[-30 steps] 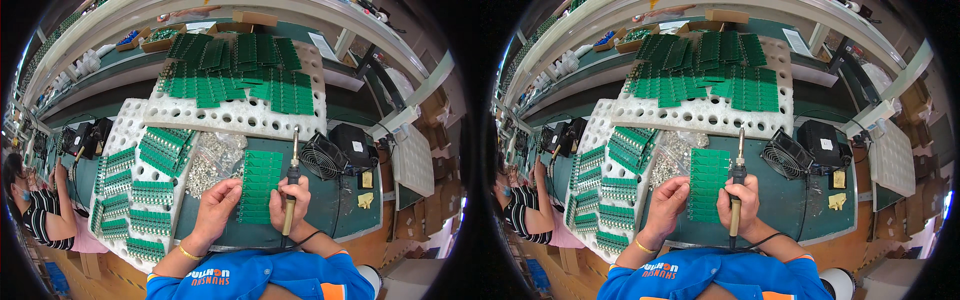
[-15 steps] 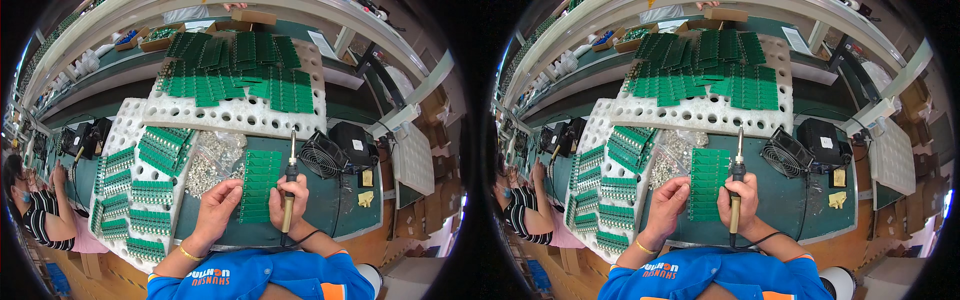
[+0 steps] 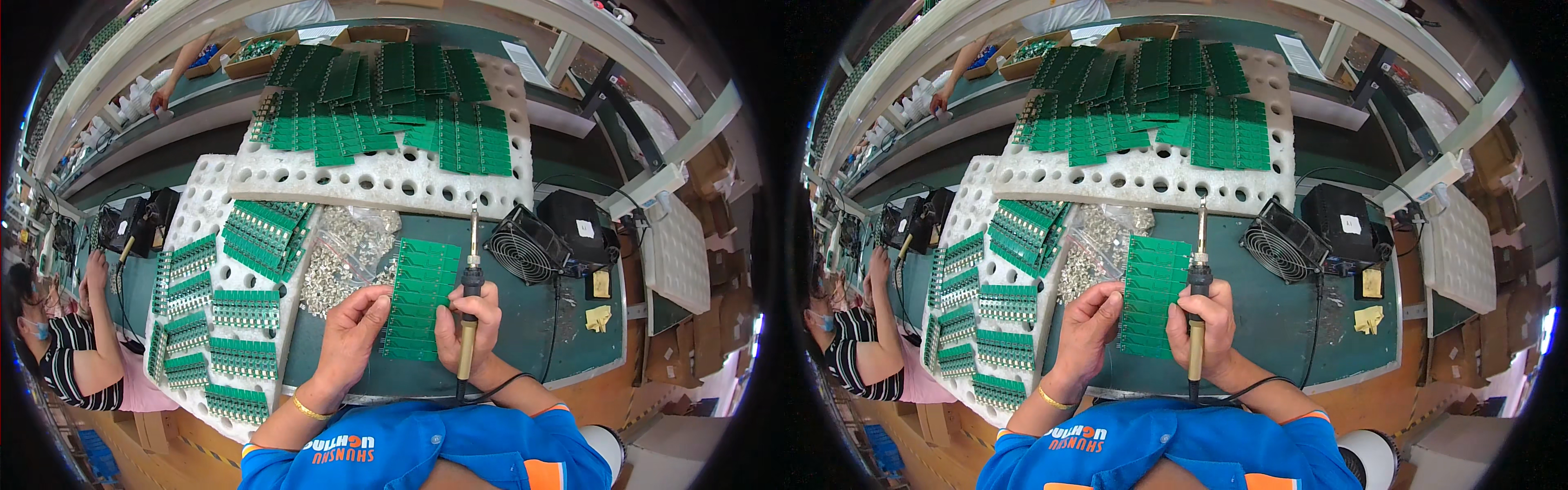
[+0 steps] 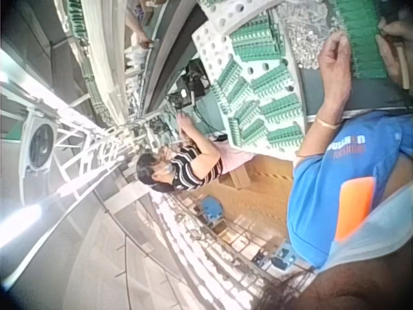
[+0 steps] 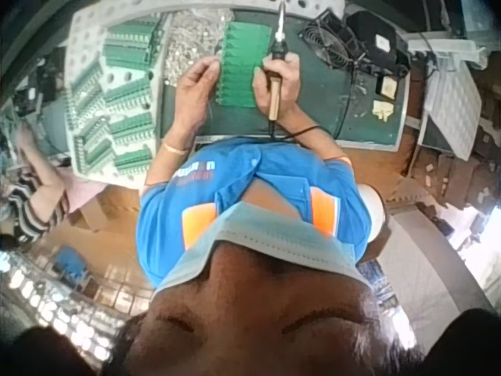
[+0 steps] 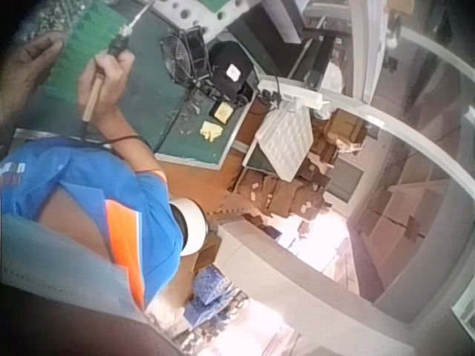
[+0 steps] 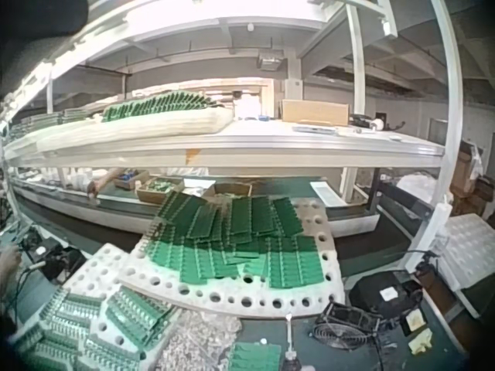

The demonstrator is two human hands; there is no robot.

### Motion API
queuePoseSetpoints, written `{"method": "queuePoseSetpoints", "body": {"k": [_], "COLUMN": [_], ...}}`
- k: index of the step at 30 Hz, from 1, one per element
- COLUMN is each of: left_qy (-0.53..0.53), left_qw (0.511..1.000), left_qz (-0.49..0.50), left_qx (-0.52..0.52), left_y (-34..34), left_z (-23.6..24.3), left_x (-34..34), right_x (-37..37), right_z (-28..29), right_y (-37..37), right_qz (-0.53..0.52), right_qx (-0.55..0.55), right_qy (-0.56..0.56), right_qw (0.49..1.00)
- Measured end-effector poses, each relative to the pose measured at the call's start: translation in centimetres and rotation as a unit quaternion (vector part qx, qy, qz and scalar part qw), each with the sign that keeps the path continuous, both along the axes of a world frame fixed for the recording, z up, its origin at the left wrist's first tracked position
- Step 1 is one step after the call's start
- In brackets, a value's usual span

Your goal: The person solders components onto a circuit board strip using a soldering iron, places the strip onto a foam holder, and solders pins onto another circuit board strip.

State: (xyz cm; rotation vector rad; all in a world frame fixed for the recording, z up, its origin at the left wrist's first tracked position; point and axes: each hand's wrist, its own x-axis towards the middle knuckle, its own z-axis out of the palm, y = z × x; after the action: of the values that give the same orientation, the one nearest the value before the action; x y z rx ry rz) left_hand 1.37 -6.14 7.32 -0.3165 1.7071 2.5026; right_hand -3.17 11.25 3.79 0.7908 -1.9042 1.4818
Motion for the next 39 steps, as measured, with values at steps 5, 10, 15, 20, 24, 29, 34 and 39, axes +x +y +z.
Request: {"method": "queuePoseSetpoints", "body": {"k": [5,10,15,20,24,29,34,39], "left_qy": [-0.003,0.000,0.005,0.030,-0.001,0.008,0.005,0.002], "left_qw": [1.000,1.000,1.000,0.996,0.998,0.997,0.998,0.999], "left_qz": [-0.002,0.001,0.013,-0.002,0.011,-0.006,-0.016,-0.022], "left_qx": [-0.002,0.009,-0.006,-0.081,-0.066,-0.082,-0.065,-0.046], "left_y": [0.0,0.0,0.5,0.4,0.2,-0.1,-0.2,-0.5], "left_z": [-0.1,0.0,-0.4,-1.1,-0.4,-0.7,-0.5,-1.1], "left_x": [0.0,-0.1,-0.1,-0.1,-0.1,-0.1,0.0,0.2], "right_x": [0.1,0.0,0.1,0.0,-0.2,-0.5,-0.3,-0.2], "right_z": [0.0,-0.1,-0.2,0.3,2.0,2.9,3.1,2.7], "right_y": [-0.2,-0.1,-0.2,0.1,2.5,4.6,5.5,5.9], "right_qz": [-0.002,-0.002,-0.009,-0.006,0.001,0.166,0.219,0.231], "right_qx": [-0.001,0.005,0.013,0.040,0.085,-0.026,-0.044,-0.057], "right_qy": [0.000,0.003,-0.007,0.006,0.044,0.011,-0.065,-0.092], "right_qw": [1.000,1.000,1.000,0.999,0.995,0.986,0.972,0.967]}}
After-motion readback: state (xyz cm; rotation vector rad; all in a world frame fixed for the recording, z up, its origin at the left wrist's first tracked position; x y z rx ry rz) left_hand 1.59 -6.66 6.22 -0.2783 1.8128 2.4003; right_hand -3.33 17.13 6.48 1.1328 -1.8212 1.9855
